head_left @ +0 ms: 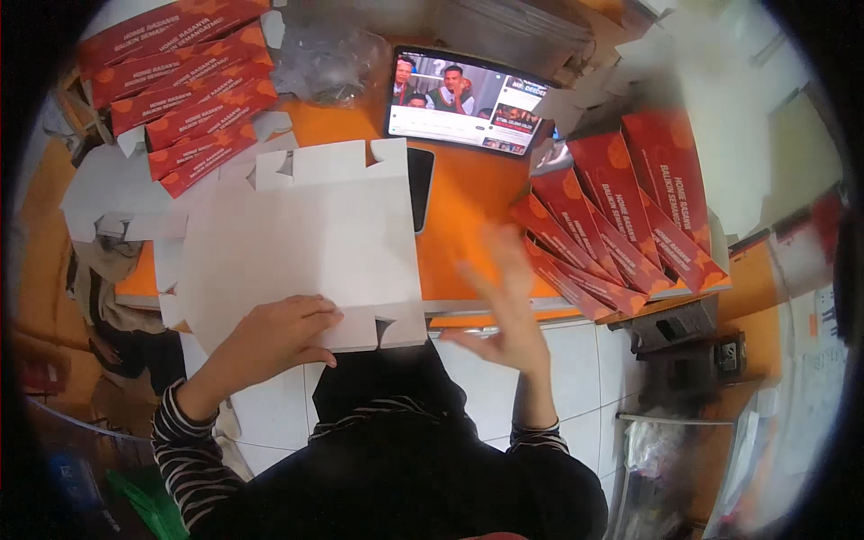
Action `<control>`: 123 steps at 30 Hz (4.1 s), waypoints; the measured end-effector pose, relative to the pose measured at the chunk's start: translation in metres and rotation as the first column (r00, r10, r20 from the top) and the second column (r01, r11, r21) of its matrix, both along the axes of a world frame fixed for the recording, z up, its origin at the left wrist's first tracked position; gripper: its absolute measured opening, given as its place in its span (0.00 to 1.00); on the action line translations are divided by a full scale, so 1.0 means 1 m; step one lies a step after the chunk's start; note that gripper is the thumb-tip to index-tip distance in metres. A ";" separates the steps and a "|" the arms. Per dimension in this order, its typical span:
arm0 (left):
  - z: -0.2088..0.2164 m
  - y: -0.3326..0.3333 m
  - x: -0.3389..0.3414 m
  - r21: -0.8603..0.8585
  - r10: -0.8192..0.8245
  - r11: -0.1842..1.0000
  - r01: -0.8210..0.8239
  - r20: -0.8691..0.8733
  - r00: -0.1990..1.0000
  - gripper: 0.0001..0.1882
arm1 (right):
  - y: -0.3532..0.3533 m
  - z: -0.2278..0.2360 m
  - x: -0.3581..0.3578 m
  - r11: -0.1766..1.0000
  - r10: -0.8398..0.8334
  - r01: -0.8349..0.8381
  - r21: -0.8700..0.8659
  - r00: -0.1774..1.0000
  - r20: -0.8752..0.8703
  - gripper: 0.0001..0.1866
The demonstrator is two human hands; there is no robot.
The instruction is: The person folds flat white cardboard sheets into open-top boxes and inserts small green items into each box. The person repeatedly picks a sheet, folds the sides, places a green item inside, and sets the finished box aside on the table.
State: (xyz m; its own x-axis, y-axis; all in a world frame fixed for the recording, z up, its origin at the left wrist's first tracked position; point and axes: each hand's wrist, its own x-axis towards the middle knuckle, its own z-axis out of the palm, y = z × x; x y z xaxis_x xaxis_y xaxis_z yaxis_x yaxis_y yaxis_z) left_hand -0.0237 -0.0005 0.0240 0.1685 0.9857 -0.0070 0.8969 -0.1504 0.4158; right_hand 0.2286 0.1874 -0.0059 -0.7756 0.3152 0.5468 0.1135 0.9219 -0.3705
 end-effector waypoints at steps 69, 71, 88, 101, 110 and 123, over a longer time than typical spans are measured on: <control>0.006 -0.039 0.032 0.485 0.394 0.691 -0.536 0.368 0.842 0.10 | -0.075 0.038 -0.112 0.907 0.261 -0.385 -0.170 0.831 -0.491 0.05; -0.006 -0.044 0.032 0.514 0.348 0.701 -0.494 0.358 0.867 0.18 | -0.073 0.041 -0.110 0.908 0.301 -0.404 -0.109 0.812 -0.500 0.05; -0.179 -0.122 -0.005 0.248 0.556 0.566 -0.786 0.589 0.586 0.34 | -0.012 0.053 -0.111 0.892 0.237 -0.349 -0.287 0.902 -0.360 0.81; -0.055 -0.035 -0.010 0.457 0.415 0.275 -0.846 0.737 0.533 0.34 | -0.019 0.040 -0.104 0.826 0.563 -0.555 -0.098 0.820 0.103 0.19; 0.032 -0.041 0.026 0.598 0.672 0.515 -0.614 0.163 0.722 0.38 | -0.057 0.016 -0.117 0.916 0.296 -0.369 0.160 0.888 0.353 0.38; 0.009 -0.083 -0.011 0.619 0.233 0.488 -0.615 0.586 0.776 0.13 | -0.039 0.040 -0.119 0.696 0.573 -0.585 -0.417 0.802 -0.168 0.12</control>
